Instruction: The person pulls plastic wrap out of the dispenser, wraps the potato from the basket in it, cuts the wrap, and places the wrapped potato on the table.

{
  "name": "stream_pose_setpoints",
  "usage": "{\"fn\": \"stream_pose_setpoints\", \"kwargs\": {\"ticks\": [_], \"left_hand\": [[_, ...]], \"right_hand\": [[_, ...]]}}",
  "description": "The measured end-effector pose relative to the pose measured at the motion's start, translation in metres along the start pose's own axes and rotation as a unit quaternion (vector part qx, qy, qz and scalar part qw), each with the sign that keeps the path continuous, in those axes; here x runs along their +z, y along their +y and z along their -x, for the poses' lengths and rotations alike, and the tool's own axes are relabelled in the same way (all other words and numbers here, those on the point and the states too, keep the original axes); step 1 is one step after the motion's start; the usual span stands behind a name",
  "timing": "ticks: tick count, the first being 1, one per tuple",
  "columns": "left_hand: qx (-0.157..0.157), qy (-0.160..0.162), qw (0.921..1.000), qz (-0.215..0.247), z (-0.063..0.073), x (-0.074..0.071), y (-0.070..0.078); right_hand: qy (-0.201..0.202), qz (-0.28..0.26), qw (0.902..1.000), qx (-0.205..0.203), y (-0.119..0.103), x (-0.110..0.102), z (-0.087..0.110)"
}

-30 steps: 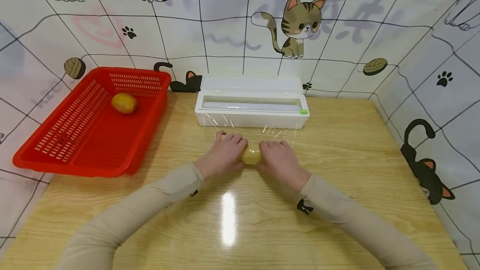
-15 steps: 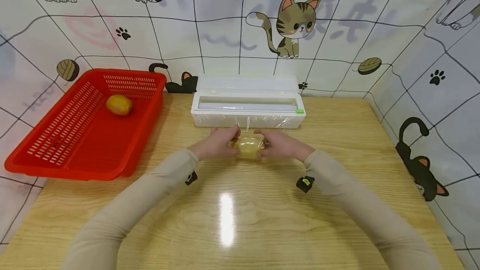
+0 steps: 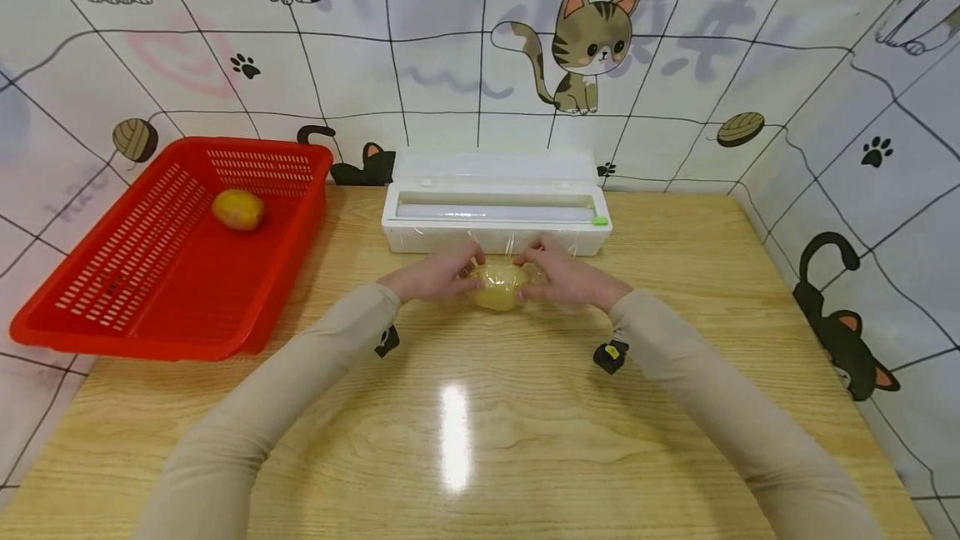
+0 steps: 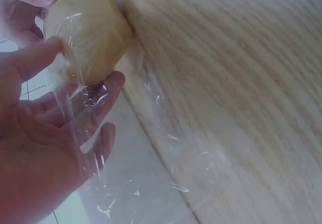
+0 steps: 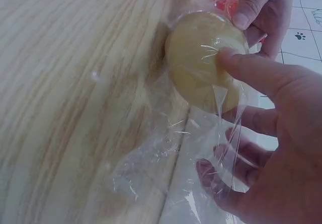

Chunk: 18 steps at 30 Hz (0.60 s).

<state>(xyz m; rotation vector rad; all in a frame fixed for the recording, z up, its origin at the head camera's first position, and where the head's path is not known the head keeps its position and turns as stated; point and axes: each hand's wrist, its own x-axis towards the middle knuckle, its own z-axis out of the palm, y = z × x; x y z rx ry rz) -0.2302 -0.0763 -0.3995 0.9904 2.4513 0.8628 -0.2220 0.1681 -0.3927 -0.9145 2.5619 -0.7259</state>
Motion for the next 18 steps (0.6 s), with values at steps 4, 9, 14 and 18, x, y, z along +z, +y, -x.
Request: {"fn": "stream_pose_setpoints", "kwargs": {"ticks": [4,9,14,18], "left_hand": [[-0.003,-0.009,1.0,-0.003,-0.0027,-0.0028,-0.0014],[-0.007,-0.013,0.9996,-0.024,-0.0034,-0.004,-0.0023],[-0.001,0.014,0.9994,-0.032,-0.0066,-0.0007,-0.0039],[0.001,0.047,0.9972,-0.058,-0.008,0.0046,-0.0018]], "right_hand": [[0.004,0.022,0.9996,-0.02,-0.0005,-0.004,-0.0035],[0.012,0.007,0.9996,-0.026,0.0032,-0.0048,-0.0051],[0.036,0.005,0.999,-0.025,0.0052,-0.0014,-0.0054],[0.058,0.06,0.9957,-0.041,0.0014,0.0015,-0.0059]]}}
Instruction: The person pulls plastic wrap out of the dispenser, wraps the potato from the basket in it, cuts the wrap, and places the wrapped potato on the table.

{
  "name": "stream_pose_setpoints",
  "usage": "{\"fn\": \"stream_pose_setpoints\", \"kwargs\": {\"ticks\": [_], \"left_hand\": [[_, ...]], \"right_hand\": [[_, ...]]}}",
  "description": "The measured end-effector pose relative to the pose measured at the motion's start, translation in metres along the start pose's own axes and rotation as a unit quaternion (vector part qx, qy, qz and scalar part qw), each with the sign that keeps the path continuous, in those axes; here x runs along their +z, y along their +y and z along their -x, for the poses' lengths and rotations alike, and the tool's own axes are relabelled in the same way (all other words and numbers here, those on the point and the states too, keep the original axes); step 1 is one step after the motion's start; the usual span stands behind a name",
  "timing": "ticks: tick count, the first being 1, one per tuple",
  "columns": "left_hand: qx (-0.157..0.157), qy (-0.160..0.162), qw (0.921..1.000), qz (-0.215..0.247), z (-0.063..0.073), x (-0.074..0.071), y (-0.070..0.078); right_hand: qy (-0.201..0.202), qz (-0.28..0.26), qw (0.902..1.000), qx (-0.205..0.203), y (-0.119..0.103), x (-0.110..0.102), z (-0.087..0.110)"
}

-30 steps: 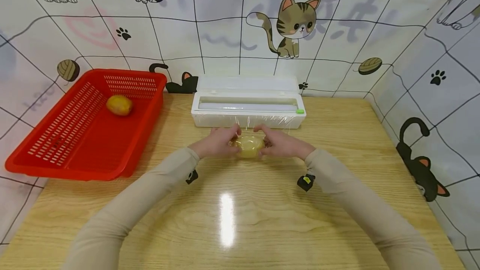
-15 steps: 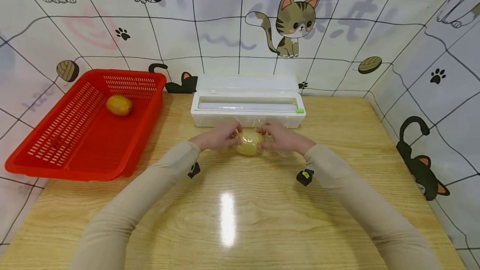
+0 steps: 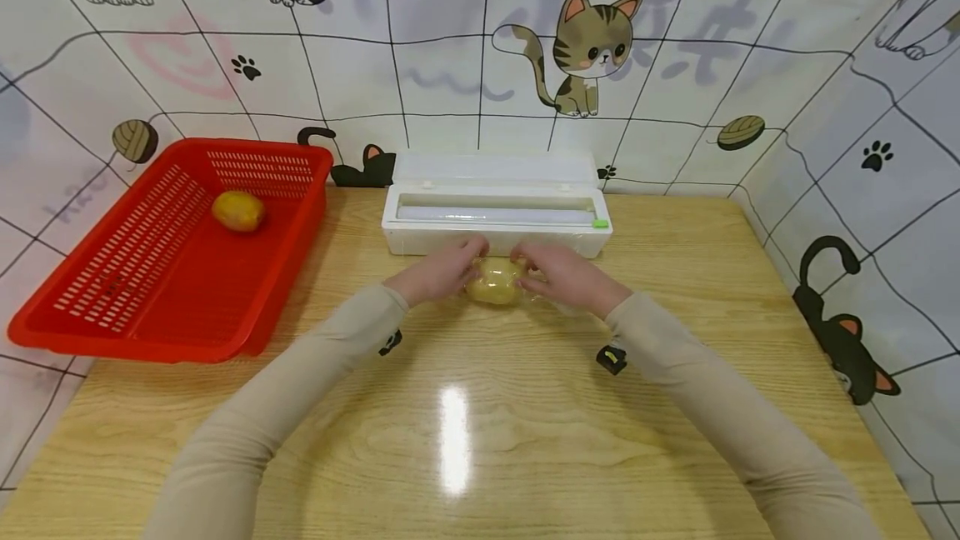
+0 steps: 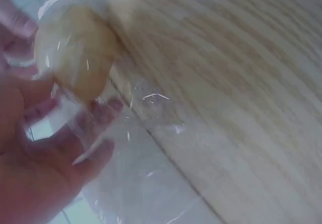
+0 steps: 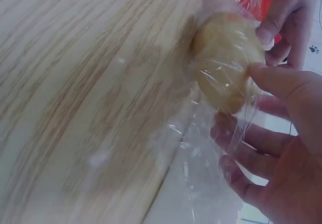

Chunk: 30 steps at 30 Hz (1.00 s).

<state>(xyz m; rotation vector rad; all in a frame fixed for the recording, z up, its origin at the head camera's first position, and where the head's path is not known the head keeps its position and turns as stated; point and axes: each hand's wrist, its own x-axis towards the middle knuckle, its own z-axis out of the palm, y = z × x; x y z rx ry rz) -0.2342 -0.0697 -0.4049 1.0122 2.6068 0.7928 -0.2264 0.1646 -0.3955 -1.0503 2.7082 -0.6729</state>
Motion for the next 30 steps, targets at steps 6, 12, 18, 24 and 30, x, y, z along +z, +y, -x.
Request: {"fn": "stream_pose_setpoints", "kwargs": {"ticks": [6,12,18,24,30], "left_hand": [[-0.025,0.049,0.9785,-0.199,0.003,0.006,0.012],[-0.047,0.067,0.9527,-0.293,0.002,0.006,0.023],[0.004,0.063,0.9523,-0.299,-0.001,0.002,0.021],[0.006,0.044,0.9532,-0.299,-0.003,0.002,0.016],[0.03,0.044,0.9422,-0.331,-0.007,0.011,0.014]], "right_hand": [[0.037,0.088,0.9953,0.018,-0.01,0.0,0.0],[-0.005,0.199,0.9796,0.029,-0.018,0.002,-0.006],[-0.022,0.225,0.973,0.046,-0.017,0.007,-0.009],[0.007,0.225,0.9733,0.047,-0.015,0.011,-0.013],[0.018,0.232,0.9716,0.041,-0.013,0.013,-0.018]]}}
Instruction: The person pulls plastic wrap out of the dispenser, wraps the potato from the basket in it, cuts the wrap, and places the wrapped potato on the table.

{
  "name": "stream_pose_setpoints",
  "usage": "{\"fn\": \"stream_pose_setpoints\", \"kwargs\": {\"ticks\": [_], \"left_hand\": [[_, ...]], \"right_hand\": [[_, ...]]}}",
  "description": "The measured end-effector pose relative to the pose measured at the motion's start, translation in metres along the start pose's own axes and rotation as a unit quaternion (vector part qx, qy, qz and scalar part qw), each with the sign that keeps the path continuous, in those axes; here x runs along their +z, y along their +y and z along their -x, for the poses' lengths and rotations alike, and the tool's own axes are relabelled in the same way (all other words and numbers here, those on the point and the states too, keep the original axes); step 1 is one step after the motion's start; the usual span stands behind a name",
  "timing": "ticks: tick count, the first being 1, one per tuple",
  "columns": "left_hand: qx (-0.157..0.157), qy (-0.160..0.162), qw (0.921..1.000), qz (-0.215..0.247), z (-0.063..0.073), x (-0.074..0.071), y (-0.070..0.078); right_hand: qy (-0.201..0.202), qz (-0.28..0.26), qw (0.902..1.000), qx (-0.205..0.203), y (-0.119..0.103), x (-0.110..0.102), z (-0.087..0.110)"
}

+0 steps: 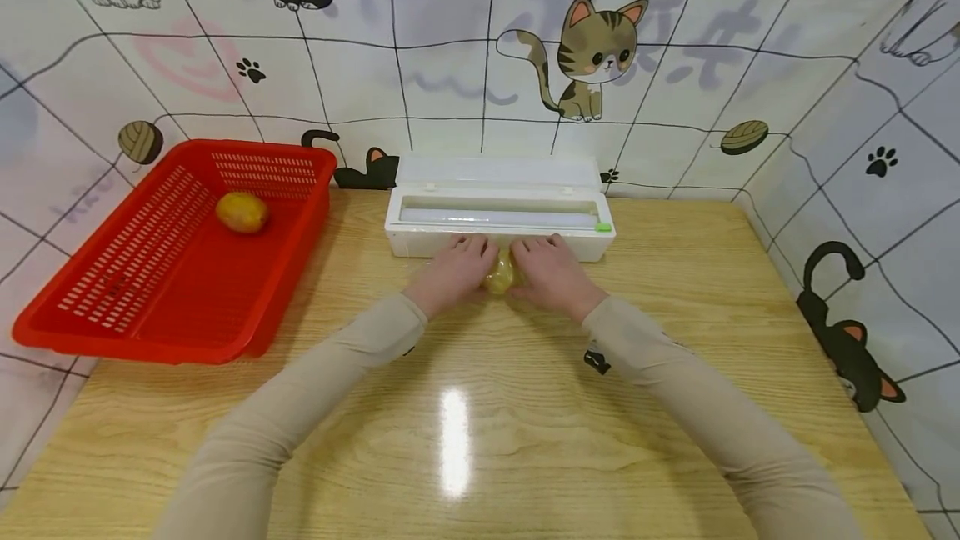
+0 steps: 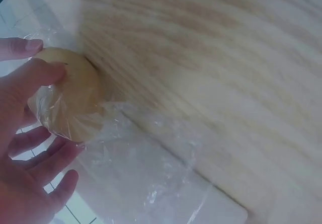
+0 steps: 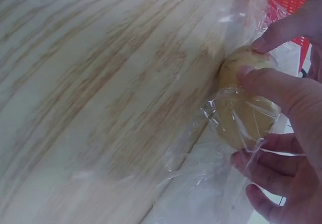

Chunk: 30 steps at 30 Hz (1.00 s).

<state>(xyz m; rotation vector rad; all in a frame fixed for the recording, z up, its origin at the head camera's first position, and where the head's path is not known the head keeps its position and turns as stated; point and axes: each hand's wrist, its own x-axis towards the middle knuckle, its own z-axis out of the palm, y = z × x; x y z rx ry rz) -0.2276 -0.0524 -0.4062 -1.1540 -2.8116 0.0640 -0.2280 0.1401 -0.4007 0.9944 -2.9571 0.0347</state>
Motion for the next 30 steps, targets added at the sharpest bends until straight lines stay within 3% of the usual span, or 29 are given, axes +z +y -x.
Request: {"fn": "stream_pose_setpoints", "kwargs": {"ticks": [5,12,17,20,24,27,30], "left_hand": [[0.007,0.025,0.9997,0.005,-0.001,0.003,0.0],[-0.015,-0.007,0.999,0.041,0.002,0.005,-0.001],[-0.026,-0.005,0.9994,0.021,0.004,0.001,0.002],[-0.033,0.002,0.9994,0.002,0.002,-0.005,0.006],[-0.038,0.02,0.9991,0.004,-0.002,-0.01,0.009],[-0.029,0.035,0.9989,0.011,-0.006,-0.01,0.01],[-0.023,0.038,0.9988,0.02,-0.015,-0.013,0.011]], "right_hand": [[-0.001,-0.021,0.9998,-0.001,0.003,0.0,0.001],[0.004,-0.066,0.9976,-0.02,0.009,0.004,0.003],[-0.013,-0.149,0.9884,-0.024,0.016,-0.001,0.01],[-0.001,-0.182,0.9832,-0.017,0.025,-0.012,0.02],[0.053,-0.18,0.9822,0.012,0.046,-0.027,0.036],[0.09,-0.179,0.9778,0.06,0.067,-0.03,0.045],[0.1,-0.194,0.9702,0.105,0.086,-0.03,0.051]]}}
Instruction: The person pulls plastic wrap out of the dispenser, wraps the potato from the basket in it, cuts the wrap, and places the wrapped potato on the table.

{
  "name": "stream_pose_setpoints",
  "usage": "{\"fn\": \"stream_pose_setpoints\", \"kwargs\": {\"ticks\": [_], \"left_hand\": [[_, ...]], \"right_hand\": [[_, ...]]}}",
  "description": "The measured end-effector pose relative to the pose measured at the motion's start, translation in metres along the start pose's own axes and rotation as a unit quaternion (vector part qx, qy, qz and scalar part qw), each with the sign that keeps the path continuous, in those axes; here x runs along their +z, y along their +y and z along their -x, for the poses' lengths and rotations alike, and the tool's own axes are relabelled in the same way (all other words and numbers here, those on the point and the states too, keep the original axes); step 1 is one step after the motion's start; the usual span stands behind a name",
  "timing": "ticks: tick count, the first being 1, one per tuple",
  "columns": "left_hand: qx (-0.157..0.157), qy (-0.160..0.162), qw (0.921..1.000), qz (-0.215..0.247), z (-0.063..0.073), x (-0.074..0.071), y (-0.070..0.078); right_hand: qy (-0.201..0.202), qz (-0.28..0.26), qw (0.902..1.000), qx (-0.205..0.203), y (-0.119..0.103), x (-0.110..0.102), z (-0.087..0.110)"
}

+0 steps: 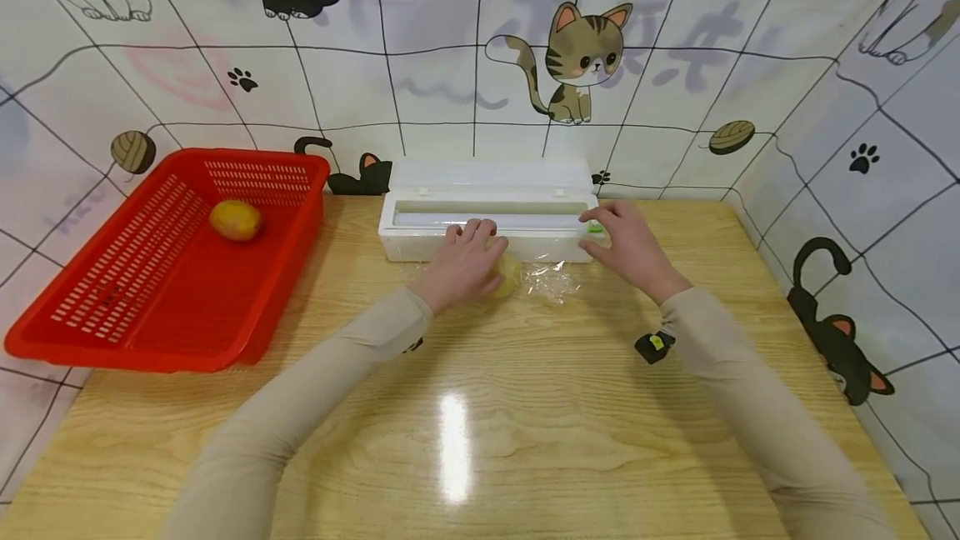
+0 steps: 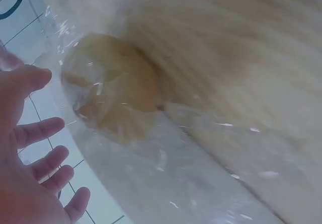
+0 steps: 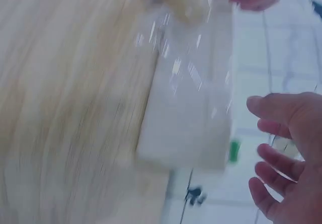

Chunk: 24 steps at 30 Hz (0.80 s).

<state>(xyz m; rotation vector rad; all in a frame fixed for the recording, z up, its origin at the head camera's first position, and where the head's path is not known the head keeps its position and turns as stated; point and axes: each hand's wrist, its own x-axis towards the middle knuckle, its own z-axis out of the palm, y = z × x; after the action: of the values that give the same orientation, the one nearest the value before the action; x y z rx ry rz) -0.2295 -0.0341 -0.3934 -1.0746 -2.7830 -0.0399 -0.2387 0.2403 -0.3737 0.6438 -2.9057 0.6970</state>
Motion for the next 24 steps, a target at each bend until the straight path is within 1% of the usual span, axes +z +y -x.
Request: {"fn": "stream_pose_setpoints", "kwargs": {"ticks": [2,4,7,9,11,13,15,17,19,22,24], "left_hand": [[0.001,-0.002,1.0,0.009,-0.01,-0.002,0.001],[-0.003,-0.011,0.9996,0.026,-0.021,-0.004,0.004],[-0.014,-0.023,0.9988,0.041,-0.042,-0.01,0.011],[-0.018,-0.03,0.9981,0.05,-0.057,-0.015,0.018],[-0.012,-0.033,0.9978,0.056,-0.074,-0.018,0.025],[0.005,-0.035,0.9969,0.071,-0.089,-0.021,0.034],[0.019,-0.041,0.9952,0.087,-0.103,-0.02,0.043],[0.021,-0.049,0.993,0.106,-0.114,-0.017,0.051],[0.013,-0.061,0.9912,0.117,-0.123,-0.013,0.058],[-0.016,-0.075,0.9891,0.126,-0.134,-0.007,0.065],[-0.031,-0.077,0.9883,0.128,-0.139,-0.004,0.067]], "right_hand": [[-0.011,-0.015,0.9996,0.021,0.01,-0.001,-0.001],[-0.03,-0.038,0.9981,0.037,0.018,-0.001,-0.004],[-0.049,-0.064,0.9952,0.055,0.026,0.002,-0.008],[-0.049,-0.073,0.9941,0.063,0.03,0.004,-0.011],[-0.043,-0.072,0.9945,0.064,0.033,0.006,-0.012],[-0.036,-0.073,0.9947,0.062,0.036,0.007,-0.012],[-0.033,-0.079,0.9947,0.057,0.038,0.007,-0.013],[-0.031,-0.081,0.995,0.048,0.04,0.006,-0.014],[-0.034,-0.082,0.9953,0.039,0.041,0.005,-0.015],[-0.039,-0.074,0.996,0.03,0.041,0.003,-0.016],[-0.043,-0.07,0.9962,0.029,0.041,0.001,-0.017]]}}
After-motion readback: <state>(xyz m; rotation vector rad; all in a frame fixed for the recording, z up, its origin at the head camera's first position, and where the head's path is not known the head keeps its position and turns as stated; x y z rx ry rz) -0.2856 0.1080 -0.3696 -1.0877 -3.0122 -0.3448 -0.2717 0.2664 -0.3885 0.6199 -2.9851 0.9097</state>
